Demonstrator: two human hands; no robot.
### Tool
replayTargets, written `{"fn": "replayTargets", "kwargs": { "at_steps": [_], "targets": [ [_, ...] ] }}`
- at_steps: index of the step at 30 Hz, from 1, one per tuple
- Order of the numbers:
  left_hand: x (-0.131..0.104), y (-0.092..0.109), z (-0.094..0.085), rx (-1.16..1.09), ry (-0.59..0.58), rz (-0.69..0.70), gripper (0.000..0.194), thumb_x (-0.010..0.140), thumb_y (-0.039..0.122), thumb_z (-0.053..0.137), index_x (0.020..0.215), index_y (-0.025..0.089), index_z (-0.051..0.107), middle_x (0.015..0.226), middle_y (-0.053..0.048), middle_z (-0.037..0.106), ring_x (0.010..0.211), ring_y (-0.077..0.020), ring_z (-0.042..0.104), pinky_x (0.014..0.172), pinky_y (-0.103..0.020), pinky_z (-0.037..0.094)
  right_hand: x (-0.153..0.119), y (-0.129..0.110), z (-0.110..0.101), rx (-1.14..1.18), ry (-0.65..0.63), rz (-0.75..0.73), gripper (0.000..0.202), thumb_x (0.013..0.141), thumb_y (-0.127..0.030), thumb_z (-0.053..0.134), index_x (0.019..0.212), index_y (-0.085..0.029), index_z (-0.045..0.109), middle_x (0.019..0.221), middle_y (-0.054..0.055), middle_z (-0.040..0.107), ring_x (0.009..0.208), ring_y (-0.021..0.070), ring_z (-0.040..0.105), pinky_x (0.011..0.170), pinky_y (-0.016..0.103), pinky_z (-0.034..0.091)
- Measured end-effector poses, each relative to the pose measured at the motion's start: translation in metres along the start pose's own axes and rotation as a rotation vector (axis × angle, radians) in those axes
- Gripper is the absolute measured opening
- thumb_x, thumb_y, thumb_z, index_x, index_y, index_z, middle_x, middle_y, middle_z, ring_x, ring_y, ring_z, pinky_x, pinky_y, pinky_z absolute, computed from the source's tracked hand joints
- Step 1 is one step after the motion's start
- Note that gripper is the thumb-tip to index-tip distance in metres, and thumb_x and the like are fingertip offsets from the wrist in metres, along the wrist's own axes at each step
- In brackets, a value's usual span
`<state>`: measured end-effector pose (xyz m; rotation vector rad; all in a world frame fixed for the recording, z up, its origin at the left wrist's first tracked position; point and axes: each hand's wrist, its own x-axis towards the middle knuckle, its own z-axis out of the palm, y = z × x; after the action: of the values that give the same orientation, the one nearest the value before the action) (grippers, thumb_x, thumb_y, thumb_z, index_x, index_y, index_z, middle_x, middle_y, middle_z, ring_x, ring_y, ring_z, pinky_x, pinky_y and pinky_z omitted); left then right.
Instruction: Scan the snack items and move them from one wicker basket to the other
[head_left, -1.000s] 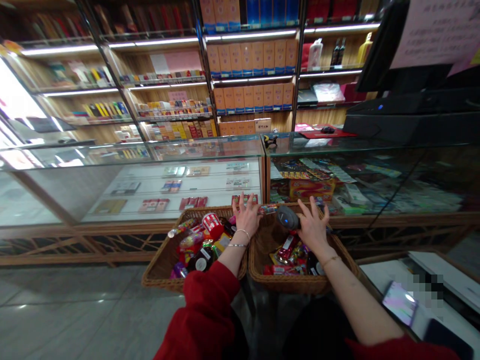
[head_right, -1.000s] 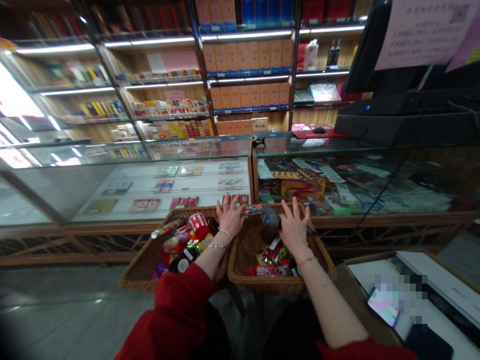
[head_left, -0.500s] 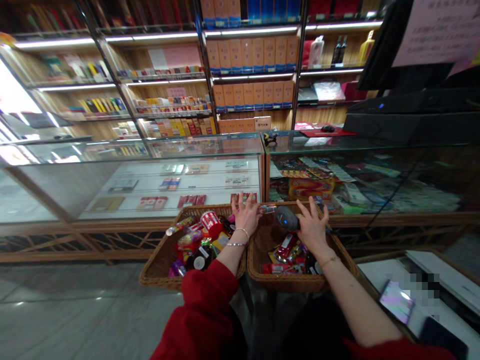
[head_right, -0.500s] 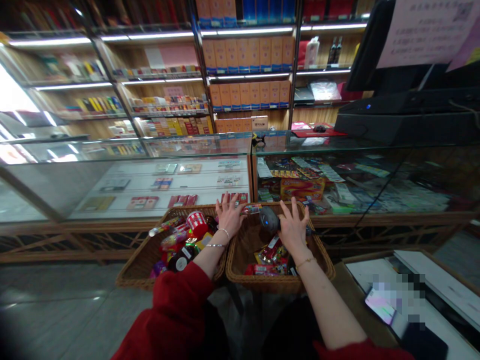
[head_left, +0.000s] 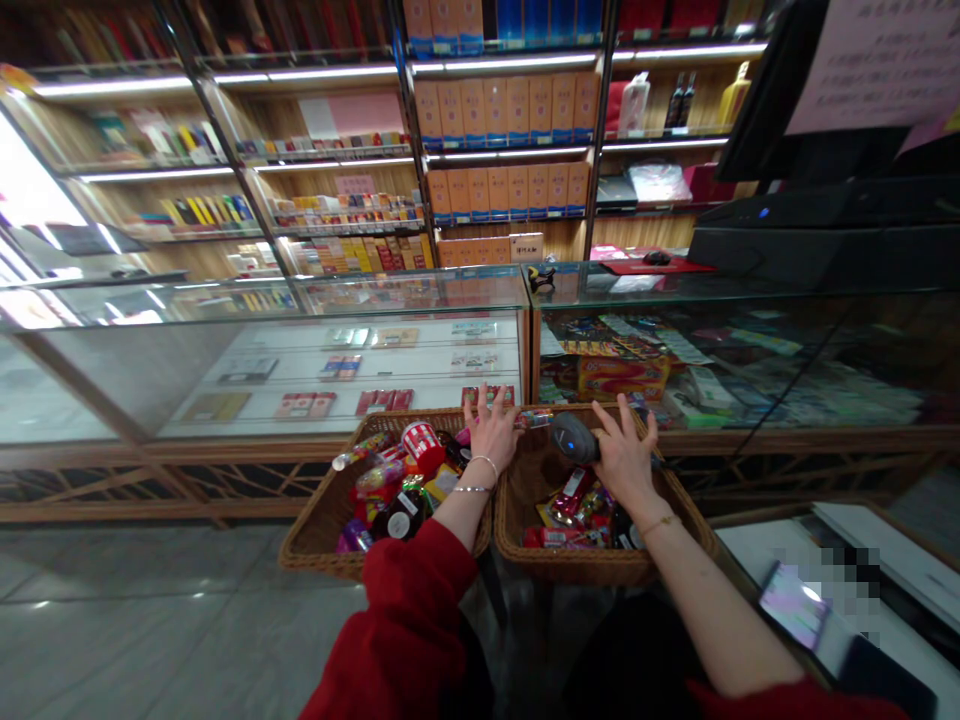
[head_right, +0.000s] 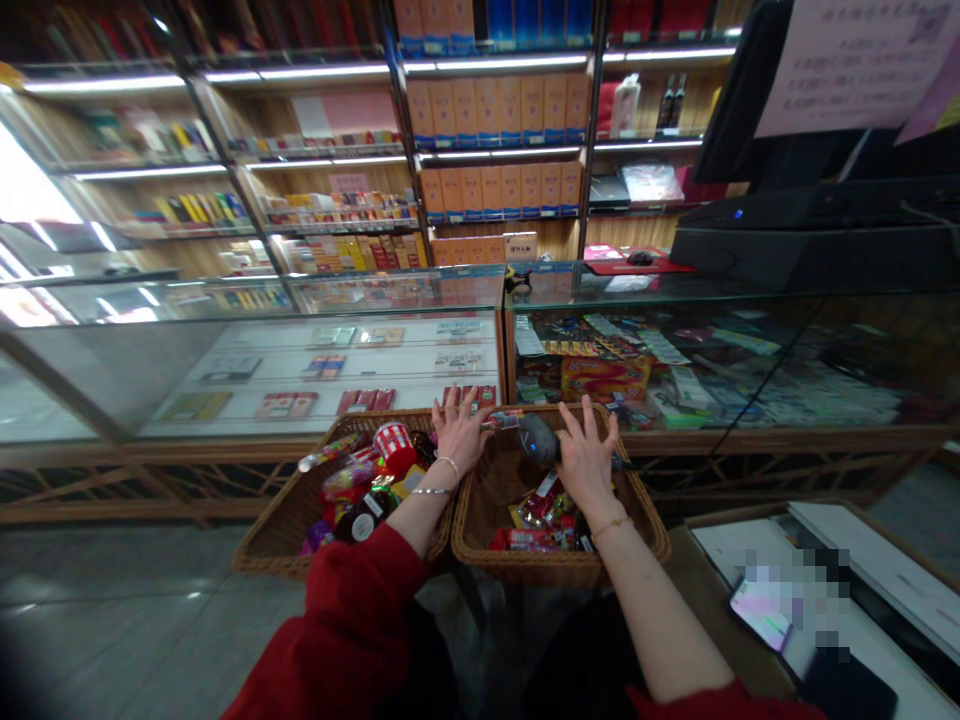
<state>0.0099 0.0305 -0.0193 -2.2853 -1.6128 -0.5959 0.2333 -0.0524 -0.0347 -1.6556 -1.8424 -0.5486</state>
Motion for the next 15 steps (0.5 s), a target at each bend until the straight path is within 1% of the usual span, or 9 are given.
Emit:
{"fn": "replayTargets", "kwargs": {
  "at_steps": [6, 12, 15],
  "targets": [
    [-0.0003, 0.0002, 0.0000, 0.004, -0.006, 0.002, 0.040, 0.087, 0.039, 0.071, 0.127, 0.033, 0.069, 0.166, -0.004, 0.036, 0.157, -0.0397, 0.014, 0.123, -0.070, 0.013, 0.0001, -0.0014, -0.0020, 0.014, 0.007, 0.004, 0.029, 0.071, -0.009, 0.056, 0.092, -0.021, 0.072, 0.152, 0.005, 0.055, 0.153, 0.0362, 0.025, 0.119, 0.072, 0.009],
    [-0.0002, 0.0006, -0.0004, 0.010, -0.003, -0.005, 0.042, 0.086, 0.037, 0.070, 0.128, 0.036, 0.068, 0.166, -0.002, 0.037, 0.157, -0.0386, 0.015, 0.123, -0.071, 0.013, -0.0006, 0.0005, -0.0002, 0.008, 0.003, -0.001, 0.030, 0.071, -0.010, 0.056, 0.093, -0.021, 0.071, 0.153, 0.005, 0.055, 0.154, 0.0354, 0.023, 0.120, 0.072, 0.008],
    [-0.0003, 0.0005, 0.0000, 0.011, -0.001, 0.002, 0.036, 0.088, 0.036, 0.067, 0.124, 0.034, 0.070, 0.165, -0.003, 0.037, 0.157, -0.0384, 0.015, 0.123, -0.071, 0.013, -0.0009, 0.0013, 0.0012, 0.018, 0.010, -0.005, 0.030, 0.070, -0.010, 0.057, 0.094, -0.021, 0.072, 0.152, 0.006, 0.056, 0.154, 0.0358, 0.024, 0.120, 0.072, 0.007]
  ]
}}
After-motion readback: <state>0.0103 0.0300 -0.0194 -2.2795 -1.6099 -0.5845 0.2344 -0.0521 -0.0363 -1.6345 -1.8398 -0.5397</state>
